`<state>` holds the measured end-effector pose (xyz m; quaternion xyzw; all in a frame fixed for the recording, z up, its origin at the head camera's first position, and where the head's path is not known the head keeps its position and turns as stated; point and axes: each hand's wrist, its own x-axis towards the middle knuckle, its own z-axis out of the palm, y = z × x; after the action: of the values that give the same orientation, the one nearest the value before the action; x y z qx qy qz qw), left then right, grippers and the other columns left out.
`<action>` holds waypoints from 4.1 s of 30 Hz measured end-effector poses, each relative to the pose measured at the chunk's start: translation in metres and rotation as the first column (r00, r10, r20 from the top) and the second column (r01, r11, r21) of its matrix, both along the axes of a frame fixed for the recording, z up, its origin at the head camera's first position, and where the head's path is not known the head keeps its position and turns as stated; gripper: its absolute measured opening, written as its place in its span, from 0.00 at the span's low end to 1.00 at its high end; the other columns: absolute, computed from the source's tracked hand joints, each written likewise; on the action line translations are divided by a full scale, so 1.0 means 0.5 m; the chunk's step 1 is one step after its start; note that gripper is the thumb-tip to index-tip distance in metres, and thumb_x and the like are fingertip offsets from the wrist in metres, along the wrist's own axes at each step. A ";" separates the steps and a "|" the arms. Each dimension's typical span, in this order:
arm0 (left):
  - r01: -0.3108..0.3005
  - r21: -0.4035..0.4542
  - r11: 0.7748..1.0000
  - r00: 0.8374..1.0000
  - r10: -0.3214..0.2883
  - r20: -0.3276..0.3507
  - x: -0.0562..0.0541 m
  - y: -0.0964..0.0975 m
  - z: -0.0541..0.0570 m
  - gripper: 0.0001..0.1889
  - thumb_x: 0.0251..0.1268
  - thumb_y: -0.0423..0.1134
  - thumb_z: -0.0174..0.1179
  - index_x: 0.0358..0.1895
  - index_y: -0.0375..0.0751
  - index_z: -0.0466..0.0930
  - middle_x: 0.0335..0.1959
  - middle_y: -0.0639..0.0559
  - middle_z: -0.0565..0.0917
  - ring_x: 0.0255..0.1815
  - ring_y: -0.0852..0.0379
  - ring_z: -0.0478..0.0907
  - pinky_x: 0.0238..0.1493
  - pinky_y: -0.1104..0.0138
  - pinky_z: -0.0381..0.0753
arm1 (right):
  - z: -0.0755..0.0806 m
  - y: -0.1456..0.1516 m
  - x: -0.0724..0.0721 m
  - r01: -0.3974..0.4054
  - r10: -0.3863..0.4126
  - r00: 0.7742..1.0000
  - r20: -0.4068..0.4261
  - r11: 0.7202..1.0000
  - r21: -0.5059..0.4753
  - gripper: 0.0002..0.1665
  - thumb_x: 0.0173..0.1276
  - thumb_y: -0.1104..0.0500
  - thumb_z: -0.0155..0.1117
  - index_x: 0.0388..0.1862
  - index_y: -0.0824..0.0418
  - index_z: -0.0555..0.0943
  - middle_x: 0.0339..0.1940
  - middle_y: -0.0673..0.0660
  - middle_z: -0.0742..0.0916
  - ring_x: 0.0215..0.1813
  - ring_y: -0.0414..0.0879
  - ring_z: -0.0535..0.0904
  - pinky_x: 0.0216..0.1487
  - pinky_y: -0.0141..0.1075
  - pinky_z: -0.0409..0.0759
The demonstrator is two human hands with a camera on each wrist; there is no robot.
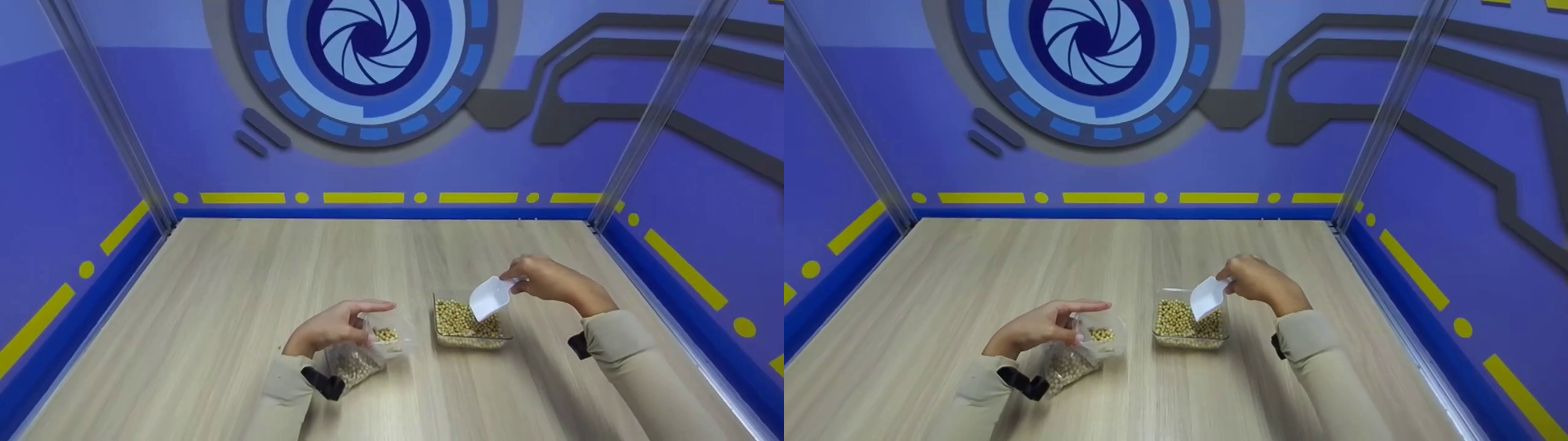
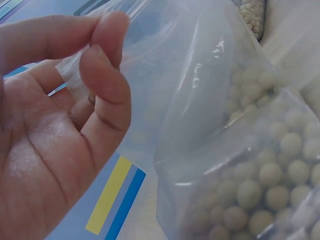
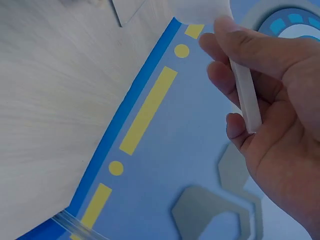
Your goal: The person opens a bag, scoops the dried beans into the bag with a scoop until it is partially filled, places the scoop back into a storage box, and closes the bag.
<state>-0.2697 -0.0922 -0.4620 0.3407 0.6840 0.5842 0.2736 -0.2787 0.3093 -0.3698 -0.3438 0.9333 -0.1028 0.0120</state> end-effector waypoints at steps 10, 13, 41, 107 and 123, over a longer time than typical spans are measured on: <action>-0.009 0.007 1.000 1.000 0.009 0.017 0.000 -0.001 -0.001 0.36 0.57 0.18 0.52 0.72 0.41 0.62 0.74 0.38 0.61 0.23 0.66 0.75 0.31 0.71 0.78 | 0.005 -0.010 0.002 -0.040 0.053 0.996 -0.078 0.986 0.162 0.09 0.54 0.69 0.70 0.36 0.65 0.87 0.31 0.57 0.88 0.33 0.49 0.81 0.34 0.40 0.80; -0.004 0.005 1.000 1.000 0.004 0.015 0.001 -0.001 -0.003 0.36 0.57 0.19 0.52 0.73 0.39 0.61 0.74 0.38 0.60 0.23 0.67 0.75 0.32 0.71 0.78 | 0.005 -0.014 0.008 -0.017 0.025 0.999 -0.042 0.985 0.172 0.11 0.55 0.68 0.70 0.39 0.65 0.87 0.34 0.58 0.89 0.35 0.49 0.82 0.35 0.41 0.82; -0.007 0.004 1.000 1.000 0.007 0.014 0.004 0.002 -0.007 0.37 0.56 0.17 0.51 0.72 0.44 0.64 0.74 0.39 0.60 0.25 0.65 0.77 0.33 0.70 0.79 | 0.008 -0.020 0.027 -0.012 0.033 0.995 -0.098 0.978 0.209 0.05 0.52 0.70 0.71 0.29 0.64 0.86 0.27 0.55 0.87 0.30 0.48 0.78 0.32 0.40 0.78; 0.009 0.007 1.000 1.000 -0.008 -0.002 -0.001 -0.001 -0.004 0.35 0.58 0.19 0.53 0.72 0.36 0.60 0.74 0.37 0.59 0.19 0.66 0.71 0.32 0.72 0.79 | -0.037 -0.053 0.040 0.142 -0.127 0.988 -0.087 0.970 0.195 0.11 0.52 0.71 0.71 0.36 0.67 0.88 0.34 0.60 0.88 0.36 0.53 0.81 0.39 0.44 0.82; -0.002 -0.004 1.000 1.000 0.002 0.004 -0.002 -0.002 -0.003 0.36 0.57 0.18 0.53 0.73 0.36 0.60 0.75 0.40 0.59 0.20 0.66 0.70 0.32 0.71 0.79 | -0.069 -0.027 0.026 0.151 -0.156 0.986 0.054 0.984 0.091 0.15 0.50 0.71 0.72 0.40 0.70 0.87 0.37 0.64 0.89 0.41 0.56 0.85 0.40 0.44 0.83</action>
<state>-0.2705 -0.0931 -0.4636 0.3384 0.6849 0.5839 0.2747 -0.2659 0.2960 -0.4043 -0.2666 0.9598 -0.0735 0.0475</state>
